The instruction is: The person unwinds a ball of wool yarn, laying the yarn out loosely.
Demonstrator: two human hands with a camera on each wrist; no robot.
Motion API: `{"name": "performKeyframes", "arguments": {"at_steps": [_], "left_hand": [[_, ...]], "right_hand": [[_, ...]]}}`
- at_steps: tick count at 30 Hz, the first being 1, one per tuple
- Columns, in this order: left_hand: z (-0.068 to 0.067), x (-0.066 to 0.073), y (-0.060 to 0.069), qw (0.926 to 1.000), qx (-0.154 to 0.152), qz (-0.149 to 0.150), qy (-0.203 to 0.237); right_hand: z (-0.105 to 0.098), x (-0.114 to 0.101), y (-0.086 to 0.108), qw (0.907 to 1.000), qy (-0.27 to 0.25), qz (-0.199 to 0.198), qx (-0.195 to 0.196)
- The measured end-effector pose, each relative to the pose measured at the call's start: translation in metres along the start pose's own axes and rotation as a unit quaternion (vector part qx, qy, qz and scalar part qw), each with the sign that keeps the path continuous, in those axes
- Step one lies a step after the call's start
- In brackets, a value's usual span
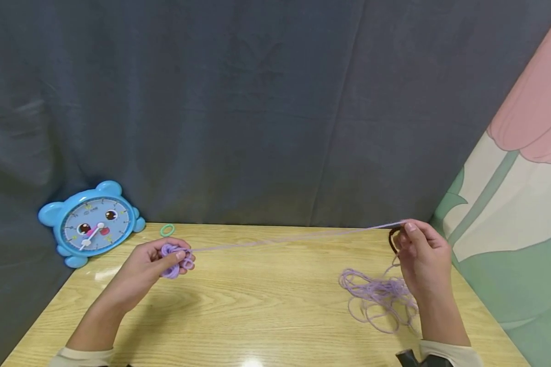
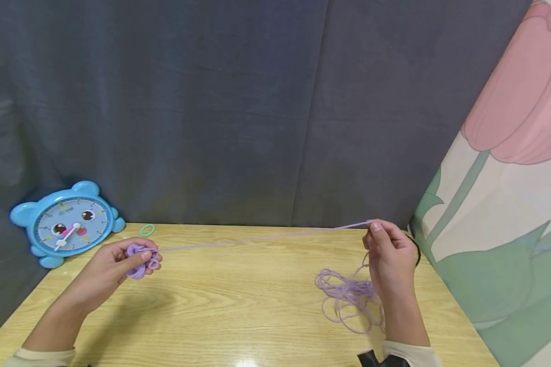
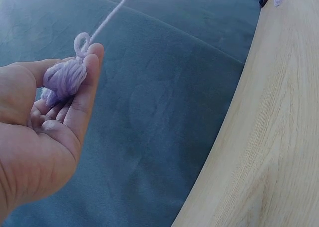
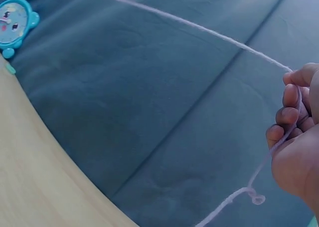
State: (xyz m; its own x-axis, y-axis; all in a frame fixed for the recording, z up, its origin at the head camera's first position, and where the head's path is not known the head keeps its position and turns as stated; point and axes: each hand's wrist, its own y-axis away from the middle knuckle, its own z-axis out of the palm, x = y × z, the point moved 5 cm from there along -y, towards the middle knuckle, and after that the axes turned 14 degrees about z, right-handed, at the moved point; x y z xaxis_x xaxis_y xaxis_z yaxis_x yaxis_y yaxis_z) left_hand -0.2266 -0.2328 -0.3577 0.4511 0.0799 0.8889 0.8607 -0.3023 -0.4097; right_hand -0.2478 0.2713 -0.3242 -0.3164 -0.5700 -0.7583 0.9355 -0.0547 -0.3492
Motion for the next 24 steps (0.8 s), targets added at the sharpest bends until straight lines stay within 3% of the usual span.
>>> {"name": "performKeyframes", "arguments": {"at_steps": [9,17,24], "left_hand": [[0.000,-0.001,0.000,0.9999,0.002,-0.011,0.012],[-0.001,-0.002,0.001,0.9995,0.008,-0.012,0.027],[-0.002,-0.002,0.001,0.9994,0.008,-0.024,0.024]], "right_hand": [[-0.015,-0.018,0.000,0.9981,-0.053,-0.022,0.023],[-0.028,-0.029,-0.001,0.9933,-0.076,-0.041,0.076],[-0.046,-0.044,0.001,0.9877,-0.117,-0.060,0.084]]}}
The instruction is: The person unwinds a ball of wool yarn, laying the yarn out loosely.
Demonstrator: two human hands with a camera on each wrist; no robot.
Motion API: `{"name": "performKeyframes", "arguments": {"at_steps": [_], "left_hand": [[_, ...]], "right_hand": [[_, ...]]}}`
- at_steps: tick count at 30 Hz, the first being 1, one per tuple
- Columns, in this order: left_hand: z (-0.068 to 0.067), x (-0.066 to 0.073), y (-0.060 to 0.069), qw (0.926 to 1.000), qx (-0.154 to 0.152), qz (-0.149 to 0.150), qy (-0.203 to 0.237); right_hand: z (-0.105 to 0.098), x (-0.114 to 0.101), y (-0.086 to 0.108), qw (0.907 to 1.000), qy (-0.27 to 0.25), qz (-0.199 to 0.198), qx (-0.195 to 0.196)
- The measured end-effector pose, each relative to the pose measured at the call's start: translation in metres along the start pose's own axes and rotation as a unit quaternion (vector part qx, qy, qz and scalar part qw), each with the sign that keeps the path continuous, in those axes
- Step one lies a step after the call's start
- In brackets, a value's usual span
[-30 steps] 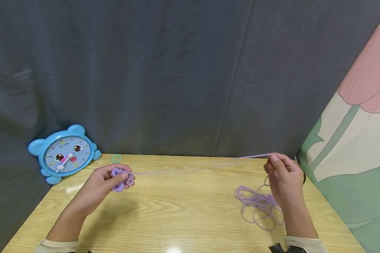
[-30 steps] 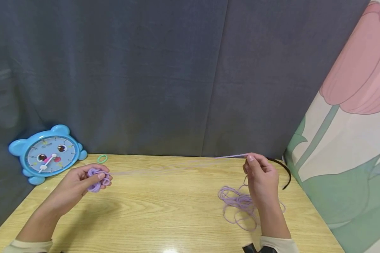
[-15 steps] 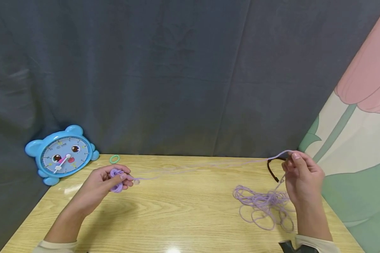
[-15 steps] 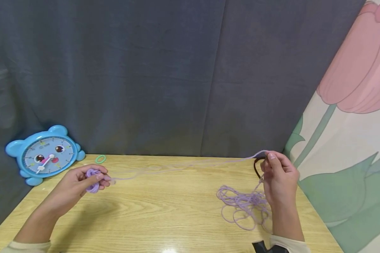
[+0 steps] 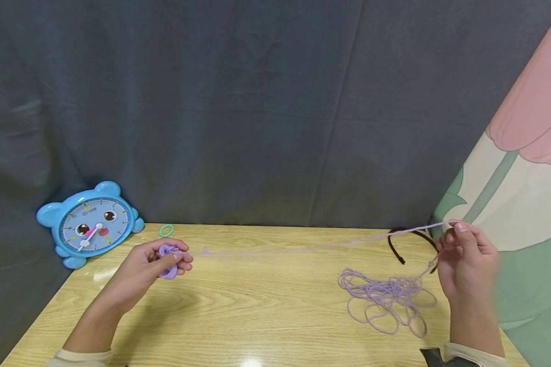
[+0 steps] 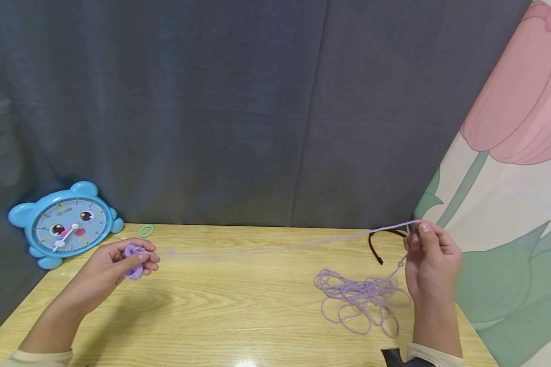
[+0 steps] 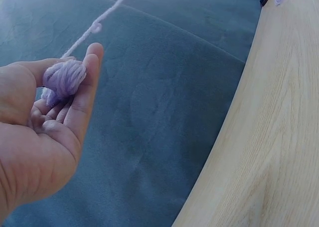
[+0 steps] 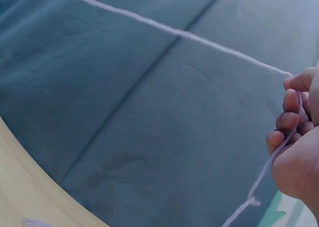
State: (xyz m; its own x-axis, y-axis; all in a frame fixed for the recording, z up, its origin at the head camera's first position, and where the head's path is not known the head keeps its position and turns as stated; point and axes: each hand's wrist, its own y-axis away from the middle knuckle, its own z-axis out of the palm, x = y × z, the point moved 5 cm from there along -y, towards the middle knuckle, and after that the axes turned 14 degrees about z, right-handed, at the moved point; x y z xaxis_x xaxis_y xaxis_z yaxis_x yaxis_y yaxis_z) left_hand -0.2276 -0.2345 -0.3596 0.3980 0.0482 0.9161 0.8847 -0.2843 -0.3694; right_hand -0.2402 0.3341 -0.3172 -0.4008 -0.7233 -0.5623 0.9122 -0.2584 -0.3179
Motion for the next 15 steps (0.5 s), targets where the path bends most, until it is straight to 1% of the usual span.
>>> {"name": "performKeyframes", "arguments": {"at_steps": [3,6,8,11,15], "left_hand": [[0.001,0.000,0.000,1.0000,-0.003,-0.001,0.000],[0.001,0.001,0.000,1.0000,-0.008,0.000,0.001],[0.001,0.001,0.000,0.9999,-0.012,0.001,-0.001],[0.001,0.000,0.000,0.9998,-0.022,0.003,-0.003],[0.001,-0.001,0.001,0.9994,-0.034,0.005,-0.005]], "right_hand": [[-0.008,-0.011,-0.001,0.9991,-0.032,-0.020,0.022],[-0.015,-0.022,-0.001,0.9962,-0.053,-0.044,0.054],[-0.020,-0.028,-0.002,0.9944,-0.056,-0.056,0.070],[-0.026,-0.036,-0.002,0.9924,-0.047,-0.072,0.089],[-0.036,-0.044,-0.003,0.9904,-0.045,-0.081,0.102]]}}
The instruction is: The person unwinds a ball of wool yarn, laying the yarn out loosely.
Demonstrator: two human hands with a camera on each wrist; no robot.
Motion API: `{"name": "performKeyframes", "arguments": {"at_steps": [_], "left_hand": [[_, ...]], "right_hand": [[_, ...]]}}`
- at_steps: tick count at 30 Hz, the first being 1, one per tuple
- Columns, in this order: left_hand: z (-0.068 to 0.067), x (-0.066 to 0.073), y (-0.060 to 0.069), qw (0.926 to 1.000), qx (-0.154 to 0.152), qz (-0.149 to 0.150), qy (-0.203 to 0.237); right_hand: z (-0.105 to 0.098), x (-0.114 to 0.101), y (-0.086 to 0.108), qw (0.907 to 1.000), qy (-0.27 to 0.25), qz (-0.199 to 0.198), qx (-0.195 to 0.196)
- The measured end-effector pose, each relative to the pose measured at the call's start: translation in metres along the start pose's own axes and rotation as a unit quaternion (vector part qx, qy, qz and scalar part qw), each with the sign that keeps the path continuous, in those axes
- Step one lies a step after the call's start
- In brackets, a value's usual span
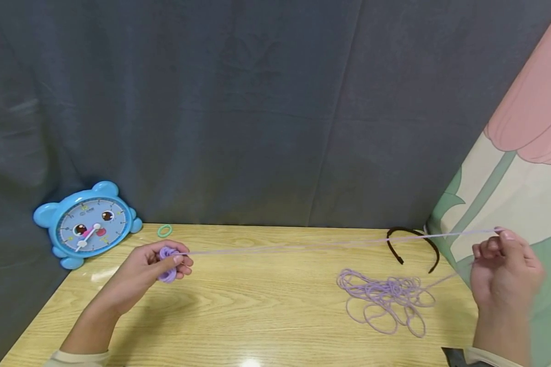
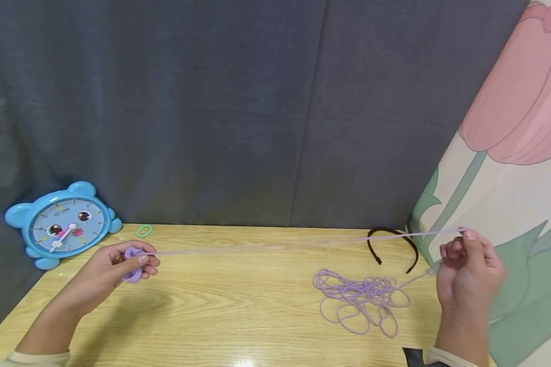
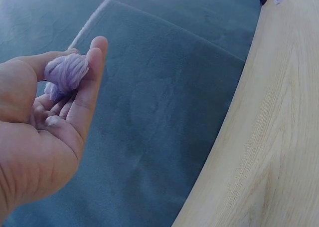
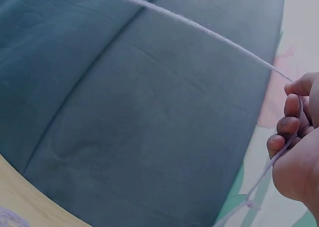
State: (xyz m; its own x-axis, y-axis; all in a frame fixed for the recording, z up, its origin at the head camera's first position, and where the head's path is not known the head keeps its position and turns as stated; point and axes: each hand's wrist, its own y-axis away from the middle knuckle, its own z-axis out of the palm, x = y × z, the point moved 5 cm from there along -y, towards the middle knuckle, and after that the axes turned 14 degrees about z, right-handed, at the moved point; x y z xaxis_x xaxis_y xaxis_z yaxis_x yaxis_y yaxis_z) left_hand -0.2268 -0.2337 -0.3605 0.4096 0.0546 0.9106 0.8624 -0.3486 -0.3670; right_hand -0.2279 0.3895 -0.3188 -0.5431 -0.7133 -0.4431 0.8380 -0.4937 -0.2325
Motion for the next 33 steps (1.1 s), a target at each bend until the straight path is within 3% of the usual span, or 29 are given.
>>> {"name": "performKeyframes", "arguments": {"at_steps": [10,14,18,21,26,33], "left_hand": [[-0.003,0.001,0.001,1.0000,-0.007,0.000,-0.006],[-0.003,0.002,0.002,1.0000,-0.007,0.000,-0.006],[-0.002,0.003,0.001,1.0000,-0.005,0.003,-0.002],[-0.002,0.002,0.001,1.0000,-0.004,0.007,0.002],[0.000,0.001,0.001,0.9998,-0.003,0.013,0.013],[0.001,0.000,0.000,0.9996,-0.006,0.016,0.021]], "right_hand": [[-0.021,-0.019,-0.009,0.9964,-0.042,-0.006,0.073],[-0.024,-0.020,-0.010,0.9956,-0.047,-0.003,0.081],[-0.023,-0.013,-0.008,0.9988,-0.014,0.016,0.043],[-0.021,-0.006,-0.008,0.9989,-0.005,0.045,-0.015],[-0.017,0.004,-0.007,0.9913,0.026,0.098,-0.084],[0.004,0.028,0.005,0.9779,0.139,0.100,-0.120]]}}
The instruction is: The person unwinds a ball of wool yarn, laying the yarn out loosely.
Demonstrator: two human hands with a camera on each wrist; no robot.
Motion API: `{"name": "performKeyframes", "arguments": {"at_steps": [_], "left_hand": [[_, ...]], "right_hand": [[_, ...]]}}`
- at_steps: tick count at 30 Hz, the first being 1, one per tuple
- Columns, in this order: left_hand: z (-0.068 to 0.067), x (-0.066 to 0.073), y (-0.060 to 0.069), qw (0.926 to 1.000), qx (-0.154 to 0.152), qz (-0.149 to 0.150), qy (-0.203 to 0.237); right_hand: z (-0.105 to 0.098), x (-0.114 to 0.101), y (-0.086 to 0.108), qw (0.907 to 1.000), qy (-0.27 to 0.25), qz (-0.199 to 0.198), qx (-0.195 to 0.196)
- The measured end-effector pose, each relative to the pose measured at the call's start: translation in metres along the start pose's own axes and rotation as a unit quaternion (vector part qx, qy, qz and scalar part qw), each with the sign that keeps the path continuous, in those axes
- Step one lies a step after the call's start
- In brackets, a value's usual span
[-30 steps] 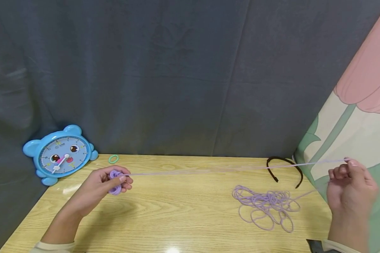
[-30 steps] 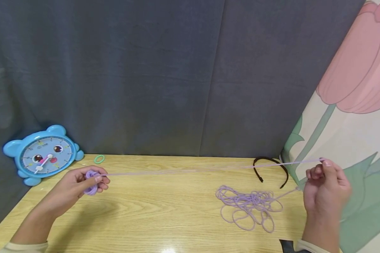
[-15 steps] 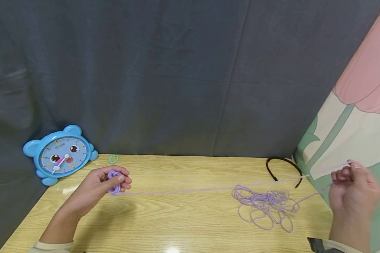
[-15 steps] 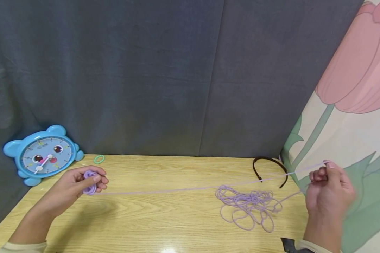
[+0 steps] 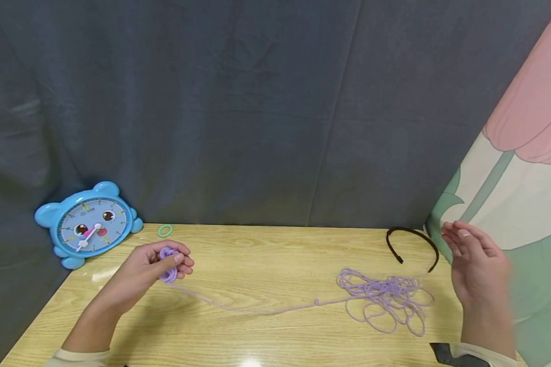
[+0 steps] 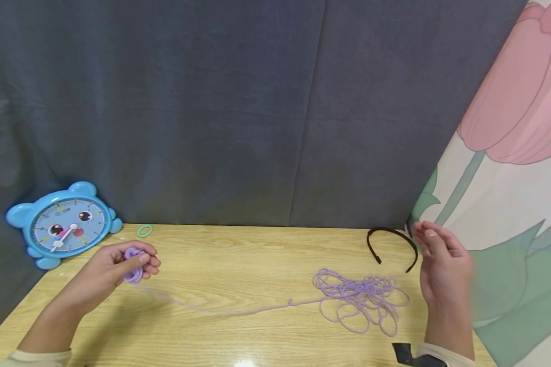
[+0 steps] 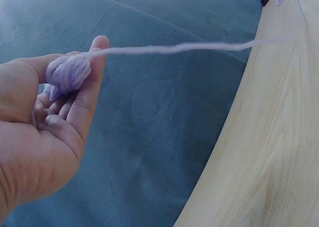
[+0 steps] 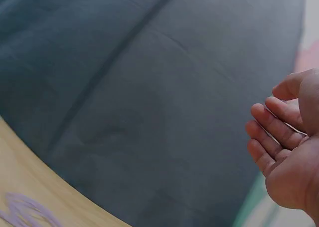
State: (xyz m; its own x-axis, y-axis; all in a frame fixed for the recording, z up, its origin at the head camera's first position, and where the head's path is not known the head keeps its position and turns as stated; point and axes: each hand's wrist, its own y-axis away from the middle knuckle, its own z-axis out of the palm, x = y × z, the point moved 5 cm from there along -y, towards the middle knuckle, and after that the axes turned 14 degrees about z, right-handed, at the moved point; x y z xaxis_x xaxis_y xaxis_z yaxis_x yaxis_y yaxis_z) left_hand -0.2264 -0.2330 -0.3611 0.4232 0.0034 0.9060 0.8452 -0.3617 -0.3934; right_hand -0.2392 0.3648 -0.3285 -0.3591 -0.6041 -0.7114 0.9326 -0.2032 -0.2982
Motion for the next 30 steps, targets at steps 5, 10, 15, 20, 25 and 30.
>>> {"name": "performKeyframes", "arguments": {"at_steps": [5,10,15,20,25,30], "left_hand": [[0.000,0.001,0.000,1.0000,0.003,-0.001,-0.003],[0.000,0.001,0.001,1.0000,0.007,-0.002,-0.006],[0.000,0.002,0.000,0.9999,0.010,0.003,-0.007],[0.000,0.004,0.000,0.9999,0.014,0.006,-0.007],[-0.001,0.006,0.000,0.9997,0.024,0.002,-0.009],[0.000,0.008,0.001,0.9998,0.021,0.005,-0.005]], "right_hand": [[0.046,0.029,0.006,0.9944,0.068,0.010,-0.080],[0.091,0.073,0.014,0.9792,0.121,0.045,-0.157],[0.122,0.119,0.023,0.9622,0.216,0.098,-0.134],[0.152,0.159,0.034,0.9392,0.276,0.132,-0.155],[0.181,0.199,0.050,0.9216,0.288,0.176,-0.191],[0.209,0.235,0.074,0.8987,0.285,0.238,-0.233]]}}
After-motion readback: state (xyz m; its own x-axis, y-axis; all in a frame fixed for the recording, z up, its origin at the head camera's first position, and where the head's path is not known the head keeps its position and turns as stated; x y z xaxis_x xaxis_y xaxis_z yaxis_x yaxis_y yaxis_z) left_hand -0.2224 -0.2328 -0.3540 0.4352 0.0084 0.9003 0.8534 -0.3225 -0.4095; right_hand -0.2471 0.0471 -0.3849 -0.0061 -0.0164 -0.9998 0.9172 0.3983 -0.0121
